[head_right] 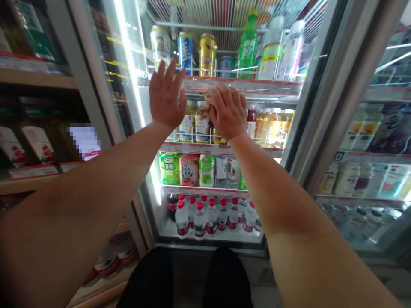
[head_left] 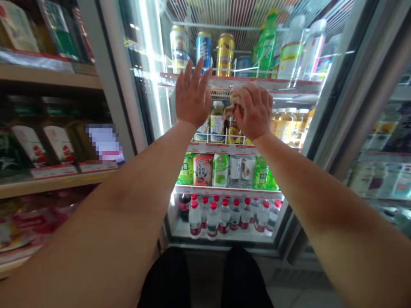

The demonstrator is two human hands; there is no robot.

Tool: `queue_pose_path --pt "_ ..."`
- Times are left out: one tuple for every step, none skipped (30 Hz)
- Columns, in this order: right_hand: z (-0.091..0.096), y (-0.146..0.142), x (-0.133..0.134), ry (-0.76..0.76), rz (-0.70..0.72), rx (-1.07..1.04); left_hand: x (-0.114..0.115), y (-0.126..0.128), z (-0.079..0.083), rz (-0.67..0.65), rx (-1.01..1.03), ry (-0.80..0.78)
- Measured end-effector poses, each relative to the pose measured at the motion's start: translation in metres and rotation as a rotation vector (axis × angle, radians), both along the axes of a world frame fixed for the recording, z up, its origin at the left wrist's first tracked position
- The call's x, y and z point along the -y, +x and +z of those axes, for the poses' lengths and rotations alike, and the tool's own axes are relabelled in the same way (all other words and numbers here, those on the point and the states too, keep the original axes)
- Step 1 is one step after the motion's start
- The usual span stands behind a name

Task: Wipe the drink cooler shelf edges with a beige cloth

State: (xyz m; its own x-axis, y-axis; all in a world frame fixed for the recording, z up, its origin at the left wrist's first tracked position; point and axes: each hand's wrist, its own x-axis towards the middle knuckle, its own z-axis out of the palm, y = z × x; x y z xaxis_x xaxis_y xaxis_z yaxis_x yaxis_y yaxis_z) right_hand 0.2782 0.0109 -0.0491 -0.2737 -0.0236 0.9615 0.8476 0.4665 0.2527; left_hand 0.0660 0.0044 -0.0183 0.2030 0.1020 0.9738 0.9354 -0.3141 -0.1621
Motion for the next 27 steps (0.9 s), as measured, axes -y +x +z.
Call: queue_pose_path --pt "0.000 0.000 0.000 -0.013 0.001 0.006 0.000 0.000 0.000 -0.009 0.012 -0.013" --pt "-0.001 0.000 0.000 -0.019 0.002 0.011 0.000 0.000 0.001 -0.024 0.025 -0.028" --pt "-0.001 0.000 0.000 -0.021 0.003 0.015 0.000 0.000 0.001 -0.043 0.037 -0.044" --pt "-0.001 0.001 0.000 -0.020 0.003 0.020 -0.001 0.000 0.002 -0.059 0.046 -0.063" --pt "-0.002 0.001 0.001 -0.019 0.003 0.026 -0.001 -0.001 0.003 -0.072 0.052 -0.080" --pt "-0.002 0.001 0.001 -0.020 0.003 0.031 -0.002 -0.001 0.003 -0.080 0.057 -0.090" --pt "-0.002 0.001 0.002 -0.023 0.003 0.034 -0.003 -0.002 0.003 -0.088 0.058 -0.095" --pt "-0.002 0.000 0.003 -0.029 0.003 0.036 -0.004 -0.002 0.003 -0.096 0.058 -0.095" --pt "-0.001 -0.001 0.005 -0.037 0.002 0.039 -0.005 -0.003 0.004 -0.108 0.057 -0.089" --pt "0.001 -0.002 0.006 -0.044 0.001 0.044 -0.006 -0.003 0.004 -0.119 0.058 -0.081" --pt "0.004 -0.004 0.008 -0.051 0.000 0.055 -0.007 -0.004 0.004 -0.123 0.059 -0.071" --pt "0.009 -0.005 0.010 -0.052 -0.002 0.072 -0.008 -0.004 0.003 -0.120 0.059 -0.064" --pt "0.015 -0.007 0.010 -0.049 -0.002 0.094 -0.009 -0.004 0.003 -0.111 0.059 -0.056" --pt "0.021 -0.009 0.010 -0.041 -0.001 0.116 -0.009 -0.004 0.003 -0.100 0.061 -0.046" --pt "0.029 -0.011 0.010 -0.029 0.001 0.131 -0.010 -0.005 0.003 -0.094 0.060 -0.038" --pt "0.036 -0.011 0.008 -0.015 0.003 0.136 -0.010 -0.005 0.003 -0.098 0.057 -0.033" --pt "0.042 -0.012 0.006 -0.001 0.002 0.134 -0.010 -0.005 0.002 -0.111 0.054 -0.031" --pt "0.048 -0.011 0.003 0.016 -0.001 0.123 -0.011 -0.005 0.002 -0.122 0.050 -0.031" --pt "0.052 -0.011 0.001 0.031 -0.009 0.110 -0.011 -0.006 0.002 -0.127 0.047 -0.031" --pt "0.054 -0.010 -0.002 0.044 -0.016 0.097 -0.012 -0.006 0.002 -0.125 0.043 -0.029" --pt "0.055 -0.009 -0.004 0.056 -0.023 0.087 -0.012 -0.006 0.003 -0.114 0.037 -0.026" --pt "0.055 -0.009 -0.005 0.070 -0.028 0.077 -0.013 -0.007 0.003 -0.096 0.032 -0.018" --pt "0.054 -0.009 -0.006 0.084 -0.031 0.066 -0.013 -0.007 0.003 -0.082 0.028 -0.009" --pt "0.052 -0.009 -0.007 0.092 -0.037 0.060 -0.014 -0.007 0.003 -0.076 0.024 -0.003" --pt "0.051 -0.010 -0.007 0.097 -0.045 0.056 -0.014 -0.007 0.003 -0.079 0.023 0.000" --pt "0.050 -0.010 -0.007 0.098 -0.052 0.054 -0.013 -0.007 0.002 -0.087 0.021 0.002" --pt "0.049 -0.010 -0.006 0.094 -0.059 0.052 -0.012 -0.007 0.002 -0.093 0.015 0.004"
